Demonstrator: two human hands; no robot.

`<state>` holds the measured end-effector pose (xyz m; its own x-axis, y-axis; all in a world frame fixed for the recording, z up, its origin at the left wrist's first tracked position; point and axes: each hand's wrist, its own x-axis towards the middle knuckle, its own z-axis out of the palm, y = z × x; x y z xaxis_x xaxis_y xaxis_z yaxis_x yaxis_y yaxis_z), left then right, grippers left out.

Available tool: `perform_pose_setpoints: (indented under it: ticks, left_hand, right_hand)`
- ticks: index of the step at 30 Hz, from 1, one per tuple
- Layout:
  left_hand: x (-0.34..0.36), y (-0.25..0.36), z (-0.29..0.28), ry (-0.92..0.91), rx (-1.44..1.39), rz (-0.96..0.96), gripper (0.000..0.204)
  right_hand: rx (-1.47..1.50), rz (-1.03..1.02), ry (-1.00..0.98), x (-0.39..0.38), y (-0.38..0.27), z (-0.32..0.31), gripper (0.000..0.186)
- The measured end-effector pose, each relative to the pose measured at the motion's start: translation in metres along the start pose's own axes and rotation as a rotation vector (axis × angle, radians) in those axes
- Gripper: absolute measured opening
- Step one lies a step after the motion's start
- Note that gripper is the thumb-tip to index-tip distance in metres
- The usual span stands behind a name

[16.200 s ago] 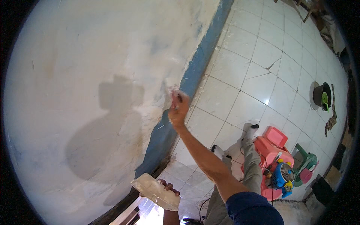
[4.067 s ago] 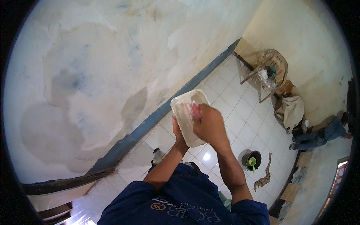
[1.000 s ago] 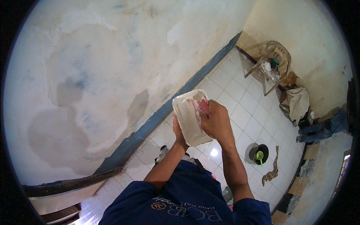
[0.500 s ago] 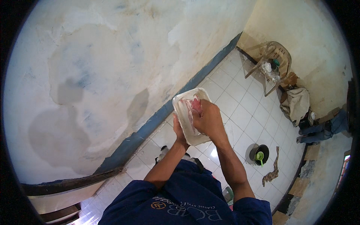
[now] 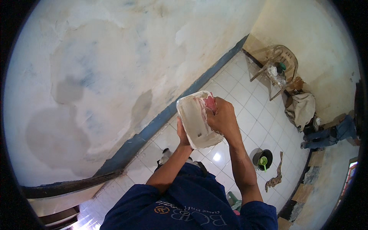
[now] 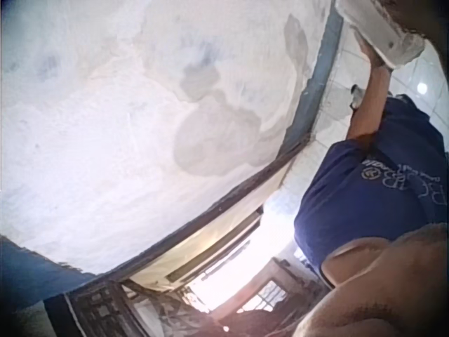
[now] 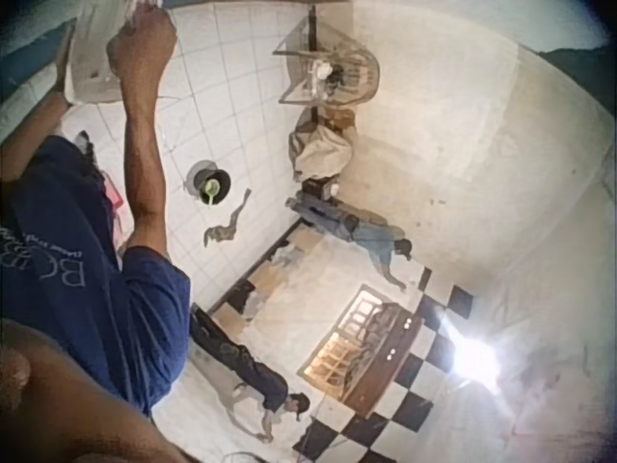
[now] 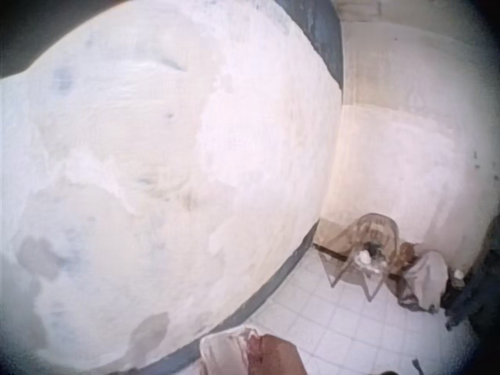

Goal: The person applies plaster to a section of an indoor wall using a trowel and then gathers more plaster onto the tool from a container.

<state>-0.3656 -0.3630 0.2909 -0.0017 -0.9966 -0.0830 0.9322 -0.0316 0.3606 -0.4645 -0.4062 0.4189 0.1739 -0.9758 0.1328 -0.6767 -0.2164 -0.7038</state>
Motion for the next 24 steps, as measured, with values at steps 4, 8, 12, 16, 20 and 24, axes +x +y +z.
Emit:
perform_pose_setpoints:
  ticks: [4, 8, 12, 16, 20, 24]
  left_hand:
    - [0.002, 0.001, -0.001, 0.023, -0.055, -0.024, 0.079]
    - [0.004, 0.003, -0.002, -0.007, -0.089, -0.031, 0.079]
    - [0.003, 0.003, -0.003, -0.048, -0.052, -0.013, 0.079]
    - [0.004, 0.000, -0.008, -0.022, -0.071, -0.015, 0.079]
    - [0.006, 0.001, -0.016, -0.088, -0.120, -0.014, 0.079]
    - [0.005, 0.003, -0.010, -0.046, -0.046, 0.011, 0.079]
  right_hand:
    - [0.098, -0.102, 0.030, -0.007, 0.004, 0.019, 0.014]
    - [-0.013, -0.055, 0.030, -0.006, -0.006, 0.011, 0.014]
    - [-0.027, -0.078, 0.034, -0.013, -0.014, 0.022, 0.014]
    - [-0.022, -0.007, 0.027, -0.012, -0.019, 0.013, 0.013]
    - [-0.059, -0.050, 0.009, -0.014, -0.017, 0.021, 0.013]
    - [-0.025, -0.074, 0.024, -0.016, -0.019, 0.019, 0.014]
